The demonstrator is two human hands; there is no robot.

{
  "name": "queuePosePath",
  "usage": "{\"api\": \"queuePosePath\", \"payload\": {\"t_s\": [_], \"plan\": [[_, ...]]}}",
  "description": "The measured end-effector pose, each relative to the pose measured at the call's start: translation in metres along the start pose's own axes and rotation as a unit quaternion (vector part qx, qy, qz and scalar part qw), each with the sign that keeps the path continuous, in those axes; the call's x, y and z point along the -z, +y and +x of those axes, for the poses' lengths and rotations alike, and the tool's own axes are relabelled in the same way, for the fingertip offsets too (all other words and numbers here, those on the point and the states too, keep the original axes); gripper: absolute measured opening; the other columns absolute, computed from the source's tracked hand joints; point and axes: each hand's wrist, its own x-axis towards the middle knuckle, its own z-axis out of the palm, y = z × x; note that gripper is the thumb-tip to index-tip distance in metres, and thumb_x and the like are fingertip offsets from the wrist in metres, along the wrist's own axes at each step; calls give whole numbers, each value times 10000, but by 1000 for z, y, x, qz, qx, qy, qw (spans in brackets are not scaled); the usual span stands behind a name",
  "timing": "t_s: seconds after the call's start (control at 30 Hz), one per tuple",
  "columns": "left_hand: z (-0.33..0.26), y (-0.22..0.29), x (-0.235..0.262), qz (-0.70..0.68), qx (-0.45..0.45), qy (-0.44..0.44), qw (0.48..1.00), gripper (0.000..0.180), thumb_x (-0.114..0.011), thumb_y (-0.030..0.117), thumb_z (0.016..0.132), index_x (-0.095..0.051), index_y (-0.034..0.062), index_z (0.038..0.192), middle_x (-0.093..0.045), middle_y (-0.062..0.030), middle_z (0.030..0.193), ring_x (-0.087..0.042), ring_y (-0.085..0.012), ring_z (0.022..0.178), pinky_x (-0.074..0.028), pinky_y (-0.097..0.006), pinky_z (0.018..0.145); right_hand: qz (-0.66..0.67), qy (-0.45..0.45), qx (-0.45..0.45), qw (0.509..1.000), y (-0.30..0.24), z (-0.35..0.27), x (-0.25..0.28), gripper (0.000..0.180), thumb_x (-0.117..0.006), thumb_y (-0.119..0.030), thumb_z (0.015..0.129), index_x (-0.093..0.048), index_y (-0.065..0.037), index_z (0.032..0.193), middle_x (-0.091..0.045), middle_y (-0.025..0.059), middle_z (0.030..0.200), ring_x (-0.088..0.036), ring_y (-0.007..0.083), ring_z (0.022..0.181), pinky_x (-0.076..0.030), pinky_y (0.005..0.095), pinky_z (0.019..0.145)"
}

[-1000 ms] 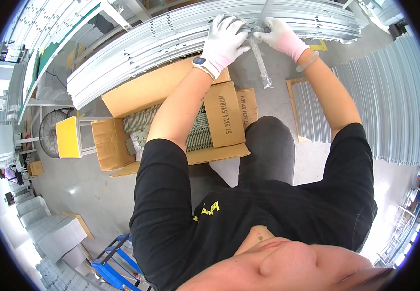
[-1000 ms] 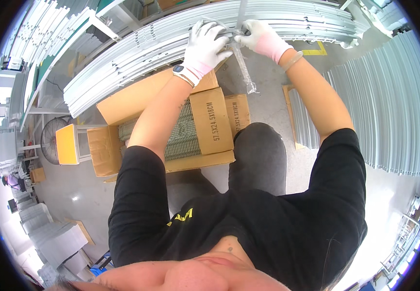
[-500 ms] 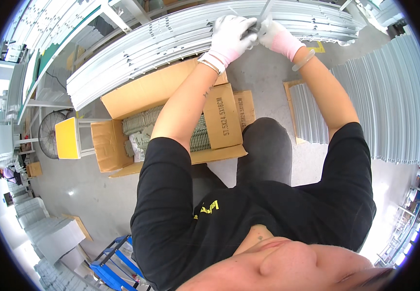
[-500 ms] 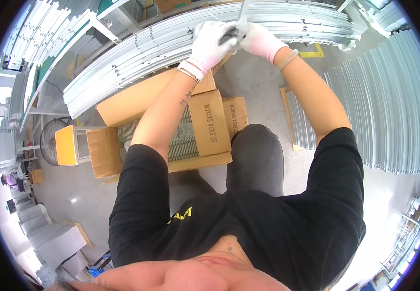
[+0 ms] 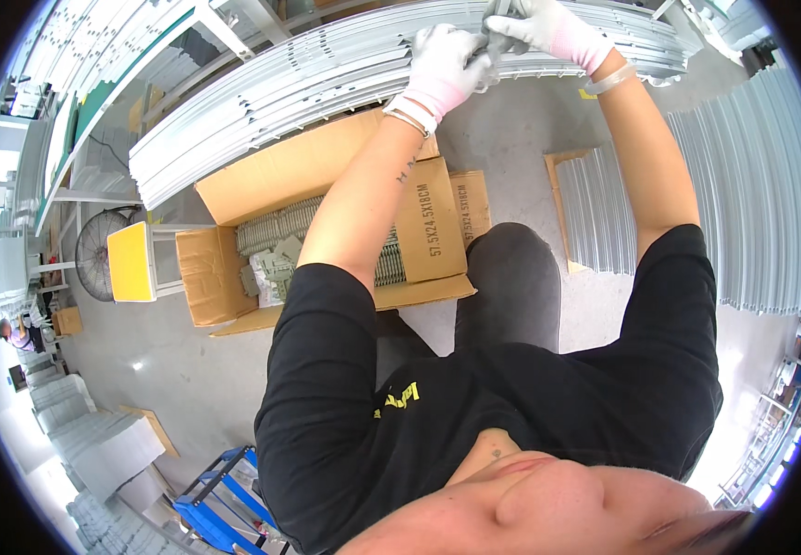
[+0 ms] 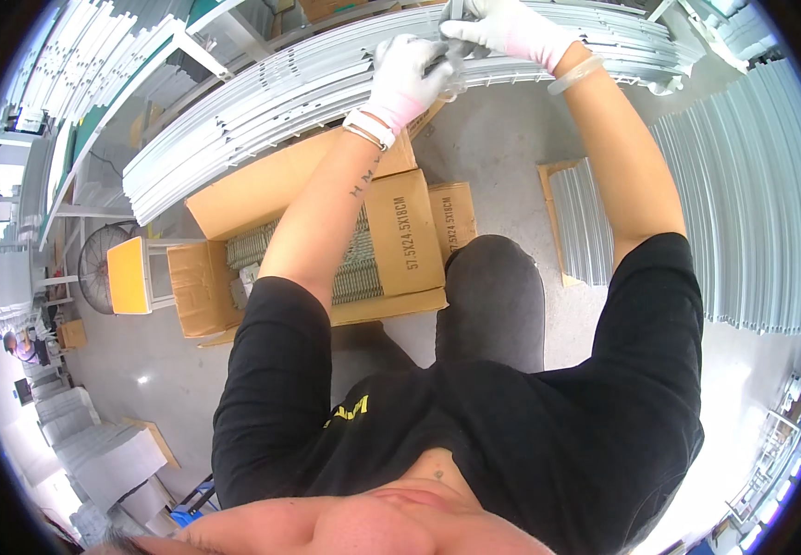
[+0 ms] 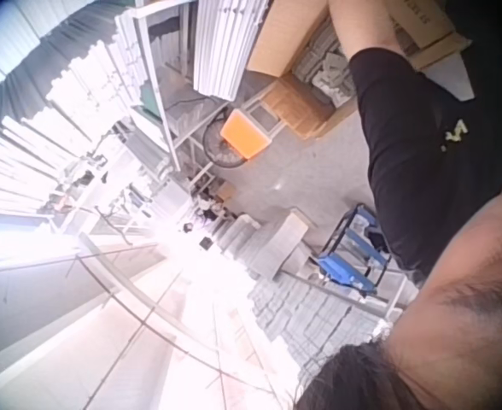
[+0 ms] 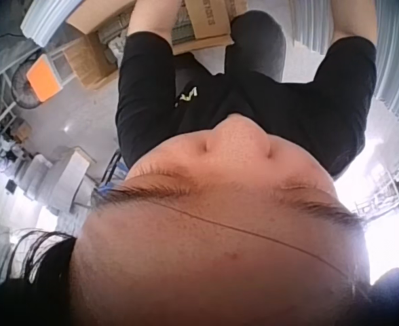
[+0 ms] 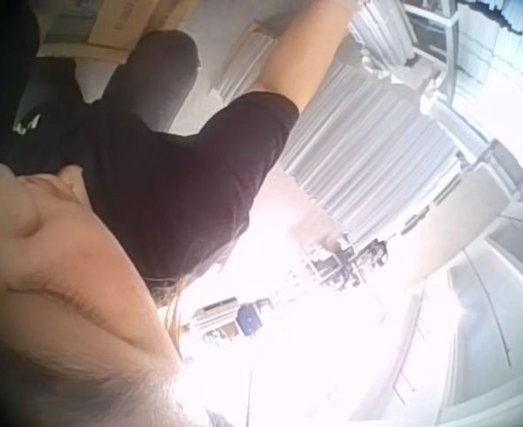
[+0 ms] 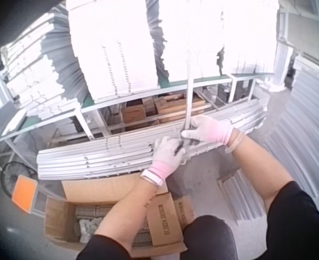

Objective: The person unpacks metal frame components and mesh material from a cardboard box. They assemble the parts by inserting the mesh into the frame and securing it with a rubber band. Finally, they use a power drill to attach a plastic cover to the assembled unit.

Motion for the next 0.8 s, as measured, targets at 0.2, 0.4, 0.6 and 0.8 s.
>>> {"api": "queuePosePath", "payload": {"t_s": [0.2, 0.4, 0.6, 0.8], "plan": [[-24, -21, 27, 90, -158, -40, 983, 483, -702, 279, 802, -579, 163, 1255, -575, -42, 1249, -485, -243, 1221, -342, -463, 1074, -127, 51, -6, 991, 28, 4, -7, 275, -600, -272, 932, -641, -3, 972, -680, 127, 826, -677, 245, 775, -542, 372, 718], [-32, -27, 27, 128, -154, -33, 979, 385, -690, 268, 808, -631, 197, 1181, -562, 24, 1289, -487, -213, 1232, -345, -444, 1079, -80, 59, -34, 994, 36, 7, -15, 248, -600, -257, 930, -632, -11, 933, -670, 126, 807, -676, 239, 741, -544, 372, 688], [-21, -26, 25, 109, -109, -39, 987, 268, -678, 257, 817, -686, 211, 1080, -610, 49, 1214, -520, -179, 1183, -369, -411, 1029, 9, 79, -62, 995, 40, -2, -19, 231, -585, -251, 958, -626, -26, 933, -655, 68, 789, -638, 145, 699, -531, 312, 636], [-21, -19, 33, -15, -50, 32, 998, 442, -648, 210, 843, -575, 141, 1273, -560, -62, 1291, -488, -262, 1230, -355, -428, 1054, 241, 286, 39, 927, 12, -36, 4, 166, -529, -215, 1007, -585, -59, 1007, -645, 28, 859, -564, 87, 661, -495, 240, 598]]}}
